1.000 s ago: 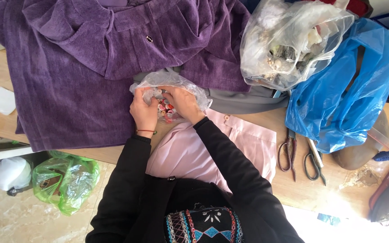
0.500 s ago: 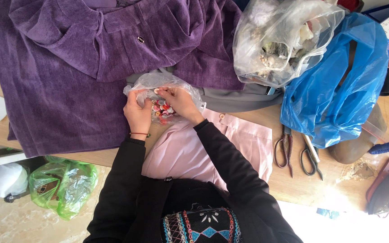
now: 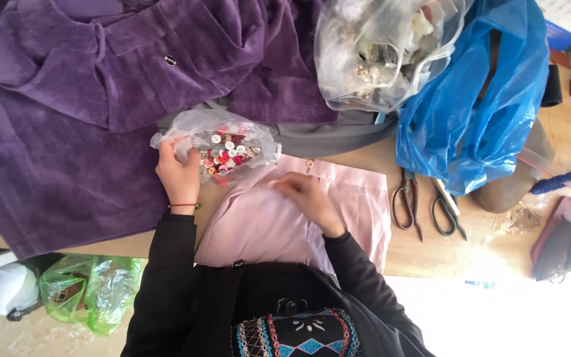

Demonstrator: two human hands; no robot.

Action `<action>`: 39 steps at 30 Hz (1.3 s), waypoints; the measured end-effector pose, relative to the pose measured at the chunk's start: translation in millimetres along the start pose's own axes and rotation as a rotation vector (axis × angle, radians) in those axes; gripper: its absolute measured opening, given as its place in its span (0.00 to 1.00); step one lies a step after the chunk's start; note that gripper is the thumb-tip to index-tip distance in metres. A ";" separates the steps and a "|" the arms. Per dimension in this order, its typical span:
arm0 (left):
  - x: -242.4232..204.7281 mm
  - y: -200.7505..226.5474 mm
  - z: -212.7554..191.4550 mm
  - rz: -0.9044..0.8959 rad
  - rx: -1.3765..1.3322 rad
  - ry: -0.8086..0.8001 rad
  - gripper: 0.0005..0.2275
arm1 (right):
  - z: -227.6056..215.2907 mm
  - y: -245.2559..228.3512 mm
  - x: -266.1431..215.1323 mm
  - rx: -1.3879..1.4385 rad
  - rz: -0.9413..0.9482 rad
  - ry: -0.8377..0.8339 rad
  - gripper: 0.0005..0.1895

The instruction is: Sorting through bags of buttons and trims to prepare a pink garment, including using scissors to trim threads.

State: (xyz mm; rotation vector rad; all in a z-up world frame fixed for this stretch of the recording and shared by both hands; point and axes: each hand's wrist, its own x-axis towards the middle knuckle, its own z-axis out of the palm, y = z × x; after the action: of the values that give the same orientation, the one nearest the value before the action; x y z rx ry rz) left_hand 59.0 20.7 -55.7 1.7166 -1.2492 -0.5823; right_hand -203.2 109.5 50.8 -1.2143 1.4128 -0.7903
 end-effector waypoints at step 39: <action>-30.1 82.5 -48.3 0.137 0.061 -0.268 0.43 | -36.4 40.9 7.6 -0.632 0.049 0.494 0.10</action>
State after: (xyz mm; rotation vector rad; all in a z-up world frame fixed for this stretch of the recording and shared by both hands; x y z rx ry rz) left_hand 45.2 60.8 35.1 1.6247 -1.5740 -0.7154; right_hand -248.0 107.7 18.4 -1.5057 2.2006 -0.6504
